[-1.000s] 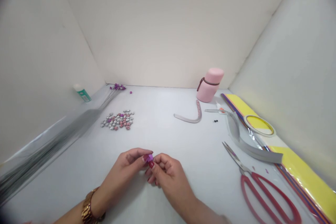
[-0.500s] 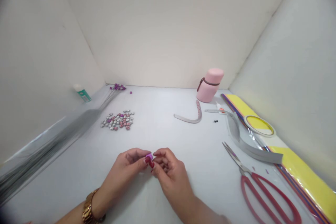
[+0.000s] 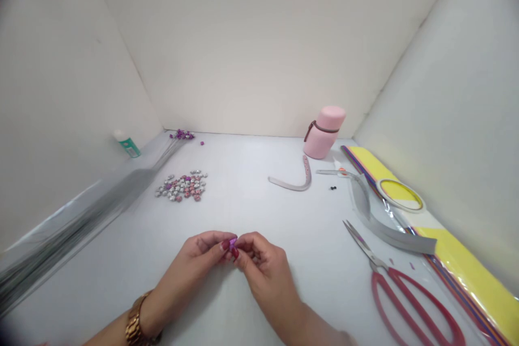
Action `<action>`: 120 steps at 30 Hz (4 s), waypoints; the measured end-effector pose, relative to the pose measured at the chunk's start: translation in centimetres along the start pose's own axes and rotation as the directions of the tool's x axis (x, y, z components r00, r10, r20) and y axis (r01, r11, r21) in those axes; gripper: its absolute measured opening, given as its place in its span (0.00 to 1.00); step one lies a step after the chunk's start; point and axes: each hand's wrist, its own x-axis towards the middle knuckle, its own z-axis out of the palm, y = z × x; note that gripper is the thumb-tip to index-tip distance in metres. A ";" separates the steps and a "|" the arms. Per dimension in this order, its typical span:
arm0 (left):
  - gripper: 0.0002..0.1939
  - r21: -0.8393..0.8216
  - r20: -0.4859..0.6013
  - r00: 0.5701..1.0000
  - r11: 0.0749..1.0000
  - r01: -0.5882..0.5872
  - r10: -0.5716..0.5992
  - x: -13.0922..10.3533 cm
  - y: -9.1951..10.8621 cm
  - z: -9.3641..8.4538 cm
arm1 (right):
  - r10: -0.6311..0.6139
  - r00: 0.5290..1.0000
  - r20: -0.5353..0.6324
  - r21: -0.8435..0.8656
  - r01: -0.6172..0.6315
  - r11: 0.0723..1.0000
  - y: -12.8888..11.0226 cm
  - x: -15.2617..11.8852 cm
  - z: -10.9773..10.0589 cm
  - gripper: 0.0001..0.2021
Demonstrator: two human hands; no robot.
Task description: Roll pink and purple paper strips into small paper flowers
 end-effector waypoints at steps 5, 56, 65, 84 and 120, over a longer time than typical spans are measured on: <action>0.09 -0.031 -0.005 1.000 0.999 -0.027 0.026 0.1 0.0 0.2 | 0.073 0.997 -0.010 0.116 -0.071 0.991 -0.1 0.2 0.0 0.05; 0.10 0.505 0.118 0.912 0.767 -0.396 0.394 -1.1 0.4 0.0 | 0.139 0.988 0.068 0.094 -0.145 0.985 0.1 0.7 -0.2 0.14; 0.10 0.410 0.105 0.920 0.826 -0.387 0.378 -0.8 -0.1 0.0 | 0.121 0.986 0.118 0.115 -0.134 0.984 0.3 0.4 0.0 0.14; 0.09 -0.187 0.137 0.982 0.977 -0.104 0.131 -0.5 -0.4 0.9 | 0.059 0.984 0.167 -0.101 -0.042 0.994 0.9 0.0 0.4 0.15; 0.09 0.194 -0.089 0.929 0.922 -0.336 0.358 -1.9 -1.4 2.4 | -0.140 0.990 0.003 -0.428 0.127 0.895 0.7 -1.2 1.7 0.18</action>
